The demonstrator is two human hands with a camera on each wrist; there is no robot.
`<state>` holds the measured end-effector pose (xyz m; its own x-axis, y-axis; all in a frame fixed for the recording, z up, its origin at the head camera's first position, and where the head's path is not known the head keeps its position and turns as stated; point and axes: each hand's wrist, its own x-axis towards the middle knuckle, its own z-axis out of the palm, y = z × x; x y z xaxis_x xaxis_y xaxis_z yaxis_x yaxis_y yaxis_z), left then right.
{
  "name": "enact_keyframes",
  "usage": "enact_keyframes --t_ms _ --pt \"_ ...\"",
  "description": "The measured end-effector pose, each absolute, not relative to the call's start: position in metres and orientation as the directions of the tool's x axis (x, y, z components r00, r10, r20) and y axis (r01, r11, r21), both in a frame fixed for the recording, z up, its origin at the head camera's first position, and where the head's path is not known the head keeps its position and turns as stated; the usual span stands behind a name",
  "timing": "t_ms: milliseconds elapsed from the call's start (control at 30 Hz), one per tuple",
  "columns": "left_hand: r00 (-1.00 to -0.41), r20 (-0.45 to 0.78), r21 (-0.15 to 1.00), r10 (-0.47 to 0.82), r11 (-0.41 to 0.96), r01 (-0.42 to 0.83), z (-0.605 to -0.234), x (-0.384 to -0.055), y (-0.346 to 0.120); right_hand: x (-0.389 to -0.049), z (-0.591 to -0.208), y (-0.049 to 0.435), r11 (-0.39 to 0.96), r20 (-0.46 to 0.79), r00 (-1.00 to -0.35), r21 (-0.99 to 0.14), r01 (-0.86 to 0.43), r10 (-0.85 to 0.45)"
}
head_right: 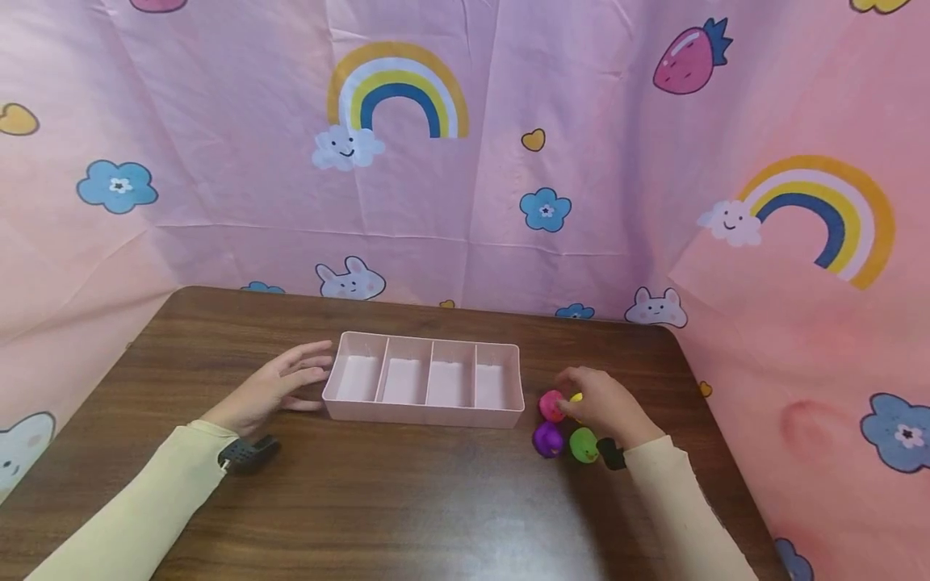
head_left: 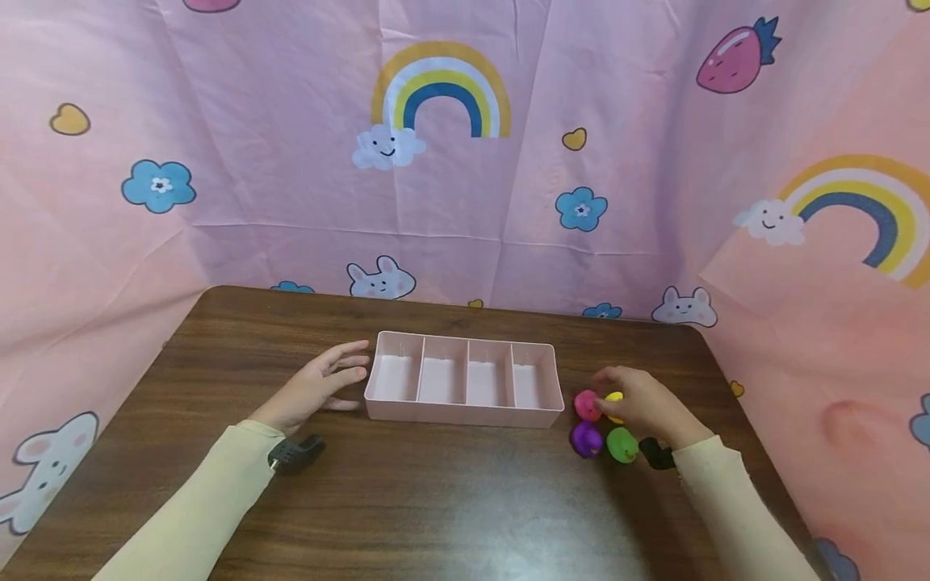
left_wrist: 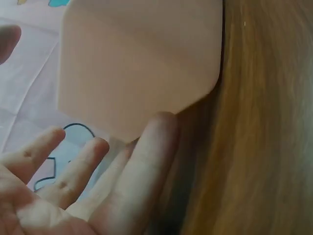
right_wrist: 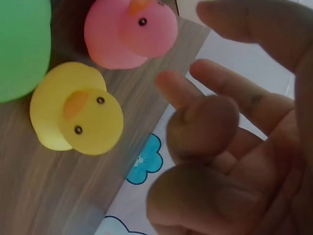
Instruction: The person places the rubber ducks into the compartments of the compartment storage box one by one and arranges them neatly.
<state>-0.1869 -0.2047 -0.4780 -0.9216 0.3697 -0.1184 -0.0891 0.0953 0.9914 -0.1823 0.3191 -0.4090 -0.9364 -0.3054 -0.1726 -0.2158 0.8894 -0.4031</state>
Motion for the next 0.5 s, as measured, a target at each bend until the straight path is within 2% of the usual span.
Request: enact_keyframes --t_ms 100,500 --pt "-0.917 -0.111 0.994 0.383 0.056 -0.097 -0.483 -0.187 -0.2 -0.18 -0.411 0.318 0.891 -0.176 -0.932 -0.391 -0.23 -0.318" --pt "-0.922 -0.09 0.996 0.377 0.045 -0.079 -0.499 -0.19 -0.196 -0.177 -0.414 0.318 0.9 -0.173 -0.94 -0.382 -0.21 -0.293"
